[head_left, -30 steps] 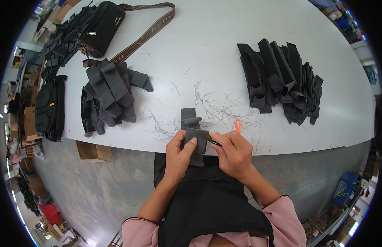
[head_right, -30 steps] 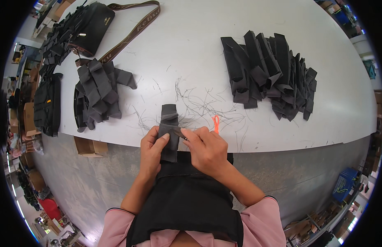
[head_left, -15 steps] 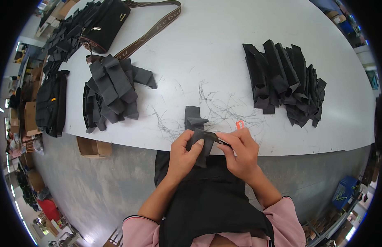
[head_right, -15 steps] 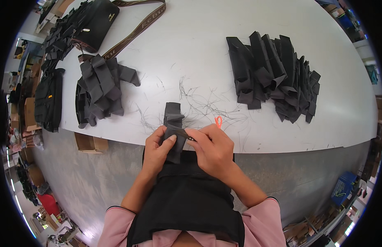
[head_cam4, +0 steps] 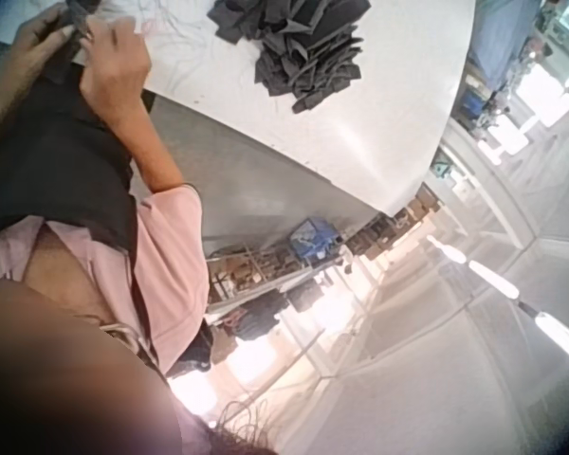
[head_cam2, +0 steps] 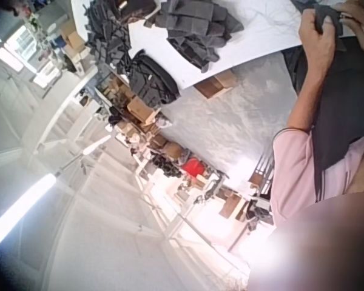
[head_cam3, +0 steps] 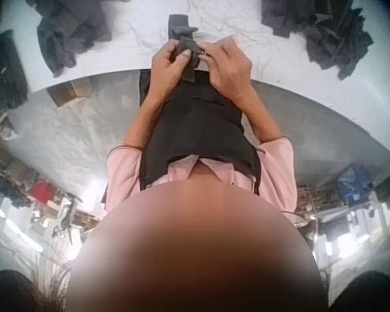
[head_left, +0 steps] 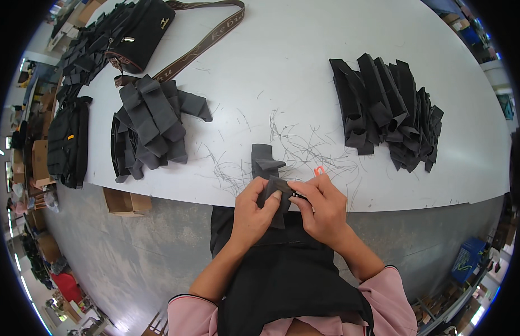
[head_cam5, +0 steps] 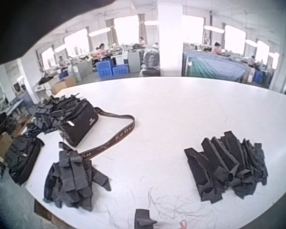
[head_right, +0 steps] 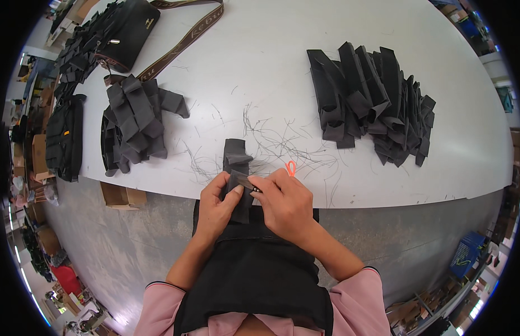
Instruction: The recorder is using small snips to trim excess threads and finish the edges of sewn fabric components at a workbench.
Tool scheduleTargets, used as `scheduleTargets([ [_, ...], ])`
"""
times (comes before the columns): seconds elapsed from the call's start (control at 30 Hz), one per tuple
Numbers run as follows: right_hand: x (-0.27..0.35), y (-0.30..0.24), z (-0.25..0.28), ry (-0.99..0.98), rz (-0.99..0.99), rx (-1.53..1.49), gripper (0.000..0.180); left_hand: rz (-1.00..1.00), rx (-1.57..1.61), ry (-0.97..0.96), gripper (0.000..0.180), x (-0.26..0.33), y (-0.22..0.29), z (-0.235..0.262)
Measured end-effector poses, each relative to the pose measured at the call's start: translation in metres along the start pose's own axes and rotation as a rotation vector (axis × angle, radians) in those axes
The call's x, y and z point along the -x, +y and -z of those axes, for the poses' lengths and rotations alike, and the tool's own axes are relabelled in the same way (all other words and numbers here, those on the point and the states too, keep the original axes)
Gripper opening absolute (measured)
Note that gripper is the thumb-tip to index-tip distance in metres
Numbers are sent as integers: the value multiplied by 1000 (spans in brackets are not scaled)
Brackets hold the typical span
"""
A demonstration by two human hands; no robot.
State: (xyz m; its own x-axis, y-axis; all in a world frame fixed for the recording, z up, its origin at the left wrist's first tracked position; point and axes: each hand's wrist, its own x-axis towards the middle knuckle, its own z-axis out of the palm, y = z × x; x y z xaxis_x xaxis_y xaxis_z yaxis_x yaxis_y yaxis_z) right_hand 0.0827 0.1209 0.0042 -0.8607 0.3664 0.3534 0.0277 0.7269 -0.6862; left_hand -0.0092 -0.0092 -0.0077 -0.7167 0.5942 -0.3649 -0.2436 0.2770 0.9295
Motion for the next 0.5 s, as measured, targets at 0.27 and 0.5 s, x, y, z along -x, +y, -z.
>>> scheduleTargets([
  [0.27,-1,-3,0,7,-23,14,29,-26,-32,0,12,1,-2,0],
  [0.5,11,7,1,127,-353,-409,36,202,320,-69,10,-9,1,7],
])
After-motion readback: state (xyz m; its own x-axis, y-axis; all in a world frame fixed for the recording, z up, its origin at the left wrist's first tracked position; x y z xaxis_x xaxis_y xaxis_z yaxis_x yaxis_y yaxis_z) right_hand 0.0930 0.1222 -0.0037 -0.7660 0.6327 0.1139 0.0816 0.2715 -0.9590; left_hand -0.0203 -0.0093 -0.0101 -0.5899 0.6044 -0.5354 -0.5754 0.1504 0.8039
